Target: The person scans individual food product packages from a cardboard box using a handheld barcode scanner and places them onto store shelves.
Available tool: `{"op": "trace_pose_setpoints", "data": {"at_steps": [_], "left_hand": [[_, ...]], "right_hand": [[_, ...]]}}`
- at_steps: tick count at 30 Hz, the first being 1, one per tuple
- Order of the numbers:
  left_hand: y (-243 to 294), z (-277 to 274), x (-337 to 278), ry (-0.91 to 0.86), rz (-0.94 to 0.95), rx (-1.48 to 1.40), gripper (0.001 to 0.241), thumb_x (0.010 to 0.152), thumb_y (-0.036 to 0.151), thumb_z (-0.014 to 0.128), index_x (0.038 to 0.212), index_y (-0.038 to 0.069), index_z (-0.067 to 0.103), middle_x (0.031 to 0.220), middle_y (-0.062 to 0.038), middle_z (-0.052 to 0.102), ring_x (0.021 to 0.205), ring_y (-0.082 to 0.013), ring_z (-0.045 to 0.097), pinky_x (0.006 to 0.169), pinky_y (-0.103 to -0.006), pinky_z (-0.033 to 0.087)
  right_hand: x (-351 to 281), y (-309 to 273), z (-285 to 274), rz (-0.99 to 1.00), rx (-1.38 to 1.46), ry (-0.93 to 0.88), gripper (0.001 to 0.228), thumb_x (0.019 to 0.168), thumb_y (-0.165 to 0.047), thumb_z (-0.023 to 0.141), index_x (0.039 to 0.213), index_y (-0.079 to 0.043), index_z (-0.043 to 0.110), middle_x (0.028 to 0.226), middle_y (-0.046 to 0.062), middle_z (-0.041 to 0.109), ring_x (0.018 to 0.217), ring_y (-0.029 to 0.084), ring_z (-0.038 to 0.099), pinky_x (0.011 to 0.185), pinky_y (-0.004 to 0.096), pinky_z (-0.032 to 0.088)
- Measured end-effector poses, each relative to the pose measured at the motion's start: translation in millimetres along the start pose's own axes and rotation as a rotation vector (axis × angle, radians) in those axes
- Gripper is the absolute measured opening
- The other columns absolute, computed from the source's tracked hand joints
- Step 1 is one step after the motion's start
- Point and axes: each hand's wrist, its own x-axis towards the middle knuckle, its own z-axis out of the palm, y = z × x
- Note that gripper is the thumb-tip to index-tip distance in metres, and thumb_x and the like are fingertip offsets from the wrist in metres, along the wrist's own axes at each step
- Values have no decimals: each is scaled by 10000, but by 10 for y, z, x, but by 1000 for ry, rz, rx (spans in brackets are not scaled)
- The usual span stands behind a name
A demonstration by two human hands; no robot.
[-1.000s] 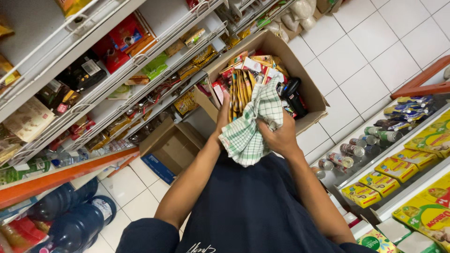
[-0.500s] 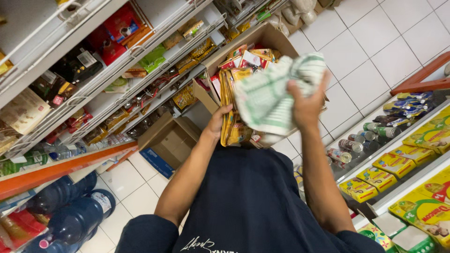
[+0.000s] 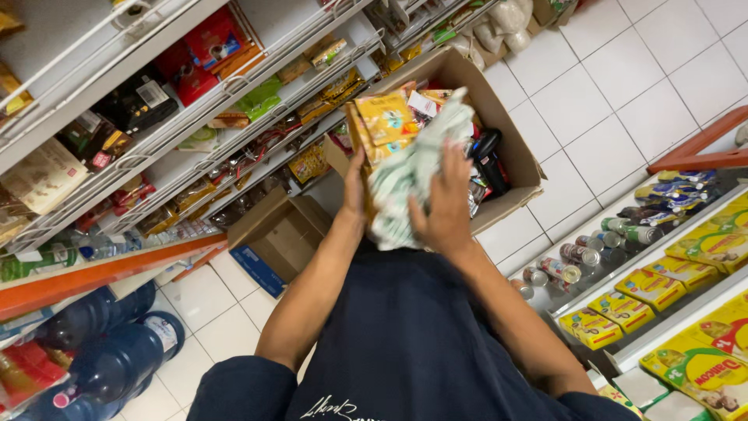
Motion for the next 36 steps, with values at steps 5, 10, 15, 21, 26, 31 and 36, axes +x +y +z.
{"op": "trace_pose_setpoints", "data": {"at_steps": [5, 10, 15, 21, 26, 31, 36], "left_hand": [[-307, -173, -45, 26, -182, 64, 642, 991, 538, 550, 1418, 58, 548, 1294, -114, 674, 1135, -240, 682, 1010, -414, 565], [-215, -226, 36, -45, -83, 165, 626, 1004, 432, 626, 1439, -7, 531, 1317, -153, 647, 1178, -281, 656, 1077, -457, 536], [70, -169, 41, 11, -89, 12, 641, 998, 457, 524, 1426, -21, 530, 1317, -202, 660, 1164, -330, 667, 1018, -473, 552], [161, 19, -17, -33, -190, -38, 616, 978, 409, 483, 1441, 3, 514, 1344, -200, 650, 1191, -328, 667, 1038, -505, 547], [-68, 66, -33, 19, -247, -11, 595, 998, 413, 539, 1455, 32, 514, 1331, -182, 654, 1197, -308, 650, 1044, -496, 529], [-109, -23, -32, 65, -70, -186, 551, 987, 376, 582, 1402, 17, 527, 1283, -196, 665, 1172, -343, 669, 1049, -503, 533], [193, -133, -172, 129, 74, -107, 545, 1016, 376, 598, 1414, 9, 537, 1323, -167, 669, 1187, -308, 672, 1050, -481, 540]], "right_hand": [[241, 272, 29, 321, 273, 82, 486, 1035, -69, 553, 1499, 61, 489, 1454, 266, 584, 1350, 425, 601, 1130, 445, 490], [176, 221, -61, 293, 256, -104, 543, 891, -236, 780, 1318, 39, 588, 1187, 248, 672, 1073, 402, 670, 930, 436, 526], [-21, 259, -214, 425, 346, -310, 466, 828, -258, 838, 1175, 0, 664, 1035, 174, 722, 923, 299, 717, 844, 377, 550], [-43, 510, -272, 526, 594, -136, 342, 912, -123, 705, 1229, -4, 652, 1076, 86, 722, 953, 166, 664, 863, 318, 538], [40, 557, -3, 505, 561, -99, 303, 1049, -105, 609, 1333, 0, 596, 1102, 118, 691, 1010, 183, 637, 932, 327, 522], [-265, 408, 142, 440, 568, -190, 432, 990, -128, 644, 1385, 19, 547, 1201, 159, 720, 1094, 228, 689, 968, 362, 510], [-352, 808, 152, 656, 387, -404, 401, 925, -214, 700, 1290, -52, 666, 1076, 148, 773, 969, 245, 756, 915, 350, 560]]}}
